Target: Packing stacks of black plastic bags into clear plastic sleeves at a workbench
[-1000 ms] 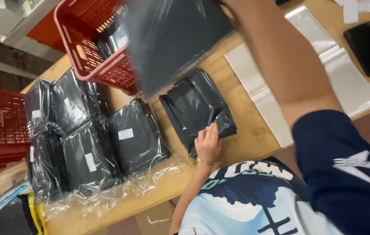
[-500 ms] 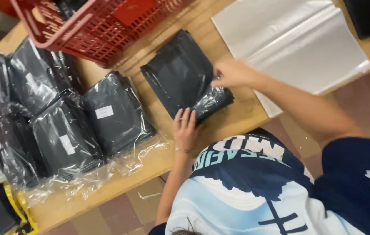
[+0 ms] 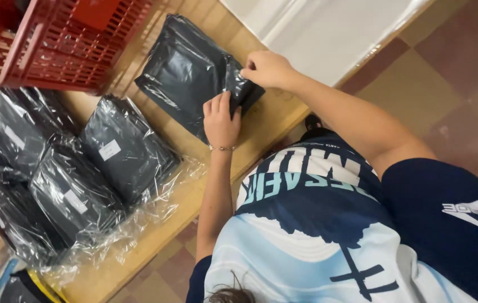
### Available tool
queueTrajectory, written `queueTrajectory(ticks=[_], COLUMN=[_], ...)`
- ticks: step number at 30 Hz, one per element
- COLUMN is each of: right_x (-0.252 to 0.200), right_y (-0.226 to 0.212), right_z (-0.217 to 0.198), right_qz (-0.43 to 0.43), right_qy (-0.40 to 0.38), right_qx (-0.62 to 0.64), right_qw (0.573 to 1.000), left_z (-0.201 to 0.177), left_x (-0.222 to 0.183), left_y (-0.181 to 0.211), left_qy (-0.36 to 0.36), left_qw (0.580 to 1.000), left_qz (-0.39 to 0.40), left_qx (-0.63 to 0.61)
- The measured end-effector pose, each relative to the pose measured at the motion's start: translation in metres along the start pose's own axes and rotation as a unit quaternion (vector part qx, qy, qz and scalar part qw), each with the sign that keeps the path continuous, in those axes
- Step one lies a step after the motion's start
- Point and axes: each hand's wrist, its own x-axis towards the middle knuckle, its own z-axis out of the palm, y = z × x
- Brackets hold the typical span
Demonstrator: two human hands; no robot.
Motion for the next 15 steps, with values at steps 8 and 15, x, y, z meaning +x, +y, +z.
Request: queueTrajectory(ticks=[8,15], right_x=[0.01,0.015], right_y=[0.027,0.035], right_z=[0.022,0.031], right_qz=[0.002,0.008], right_qy=[0.015,0.015], right_qx=[0.059,0.081], right_qw=[0.998,0.997], left_z=[-0.004,0.002], left_x=[-0.008,-0.01], left_y=[-0.014,-0.006], left_qy=[-0.031,-0.031], left_qw=[0.996,0.999], left_qz=[-0.038,0.02], left_qx=[-0.069,0.033])
